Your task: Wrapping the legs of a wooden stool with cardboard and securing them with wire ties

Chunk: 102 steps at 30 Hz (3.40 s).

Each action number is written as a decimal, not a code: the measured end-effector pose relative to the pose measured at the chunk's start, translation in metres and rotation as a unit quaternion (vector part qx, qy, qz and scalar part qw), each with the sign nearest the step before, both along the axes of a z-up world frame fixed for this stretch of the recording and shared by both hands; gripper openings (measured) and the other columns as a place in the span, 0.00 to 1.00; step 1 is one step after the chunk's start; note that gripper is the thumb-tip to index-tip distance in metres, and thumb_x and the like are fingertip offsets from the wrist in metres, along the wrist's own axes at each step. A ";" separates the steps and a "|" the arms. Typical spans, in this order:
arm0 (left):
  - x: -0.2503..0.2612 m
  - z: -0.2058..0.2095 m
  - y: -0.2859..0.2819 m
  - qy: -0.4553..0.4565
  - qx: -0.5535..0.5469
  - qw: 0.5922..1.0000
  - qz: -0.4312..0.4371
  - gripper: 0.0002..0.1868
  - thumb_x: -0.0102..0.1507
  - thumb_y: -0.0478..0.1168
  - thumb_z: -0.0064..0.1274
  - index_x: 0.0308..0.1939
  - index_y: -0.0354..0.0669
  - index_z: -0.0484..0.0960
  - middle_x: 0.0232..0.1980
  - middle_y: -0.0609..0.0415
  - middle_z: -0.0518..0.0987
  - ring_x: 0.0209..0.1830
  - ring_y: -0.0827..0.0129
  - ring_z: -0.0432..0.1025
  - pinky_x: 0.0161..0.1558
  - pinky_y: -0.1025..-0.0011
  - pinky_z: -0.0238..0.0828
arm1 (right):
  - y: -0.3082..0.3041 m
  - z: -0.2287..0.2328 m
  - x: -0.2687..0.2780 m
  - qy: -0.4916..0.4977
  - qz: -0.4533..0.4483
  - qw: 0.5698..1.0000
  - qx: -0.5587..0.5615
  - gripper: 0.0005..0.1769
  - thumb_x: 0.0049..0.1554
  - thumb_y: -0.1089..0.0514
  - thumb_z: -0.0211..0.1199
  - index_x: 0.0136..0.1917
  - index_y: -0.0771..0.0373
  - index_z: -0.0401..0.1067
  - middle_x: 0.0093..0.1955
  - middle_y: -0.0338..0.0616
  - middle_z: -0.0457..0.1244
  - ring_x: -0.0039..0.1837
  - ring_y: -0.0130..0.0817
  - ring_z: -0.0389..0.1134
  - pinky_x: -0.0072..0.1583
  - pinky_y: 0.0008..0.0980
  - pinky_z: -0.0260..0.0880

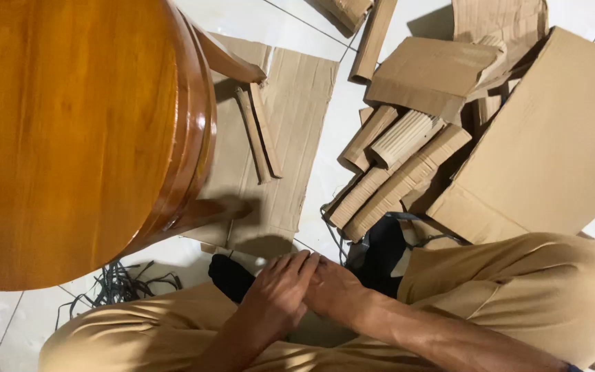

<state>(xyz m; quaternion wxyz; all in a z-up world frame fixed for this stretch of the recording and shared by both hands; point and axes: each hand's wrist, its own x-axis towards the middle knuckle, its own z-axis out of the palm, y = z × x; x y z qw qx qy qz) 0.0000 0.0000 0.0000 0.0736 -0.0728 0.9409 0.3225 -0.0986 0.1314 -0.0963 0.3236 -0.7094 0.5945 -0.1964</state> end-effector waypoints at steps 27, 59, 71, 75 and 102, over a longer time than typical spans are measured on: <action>-0.060 -0.255 -0.079 -0.182 -0.021 0.930 0.318 0.36 0.58 0.46 0.55 0.72 0.57 0.67 0.81 0.43 0.45 0.80 0.46 0.44 0.69 0.49 0.59 | -0.041 0.148 -0.092 0.081 -0.066 0.986 -0.130 0.26 0.57 0.54 0.62 0.66 0.68 0.68 0.70 0.55 0.61 0.67 0.49 0.64 0.68 0.46 0.63; -0.139 -0.141 -0.010 -0.091 0.136 0.899 0.406 0.11 0.68 0.40 0.49 0.52 0.59 0.82 0.42 0.69 0.88 0.38 0.81 0.81 0.37 0.79 0.72 | -0.051 0.153 -0.081 0.035 -0.132 0.970 -0.201 0.18 0.54 0.68 0.60 0.59 0.71 0.68 0.56 0.54 0.65 0.53 0.43 0.67 0.57 0.40 0.69; -0.126 -0.152 -0.010 -0.088 0.242 0.867 0.426 0.13 0.66 0.34 0.51 0.52 0.55 0.82 0.44 0.62 0.85 0.43 0.77 0.81 0.43 0.79 0.78 | -0.050 0.148 -0.079 0.025 -0.131 0.973 -0.187 0.19 0.55 0.69 0.59 0.60 0.71 0.68 0.59 0.54 0.64 0.57 0.45 0.68 0.61 0.41 0.69; -0.121 -0.161 -0.009 -0.072 0.311 0.849 0.421 0.15 0.65 0.32 0.52 0.55 0.48 0.82 0.36 0.60 0.84 0.39 0.78 0.78 0.42 0.80 0.74 | -0.050 0.151 -0.079 0.073 -0.128 0.970 -0.195 0.18 0.55 0.67 0.59 0.60 0.70 0.69 0.59 0.52 0.65 0.57 0.43 0.68 0.61 0.39 0.68; -0.022 -0.302 -0.009 -0.278 -0.064 0.904 0.319 0.59 0.56 0.63 0.55 0.80 0.41 0.42 0.84 0.38 0.36 0.84 0.49 0.34 0.74 0.47 0.39 | -0.198 -0.102 -0.368 -0.317 -0.534 0.767 0.161 0.16 0.60 0.59 0.57 0.56 0.73 0.75 0.42 0.53 0.69 0.42 0.37 0.71 0.44 0.30 0.73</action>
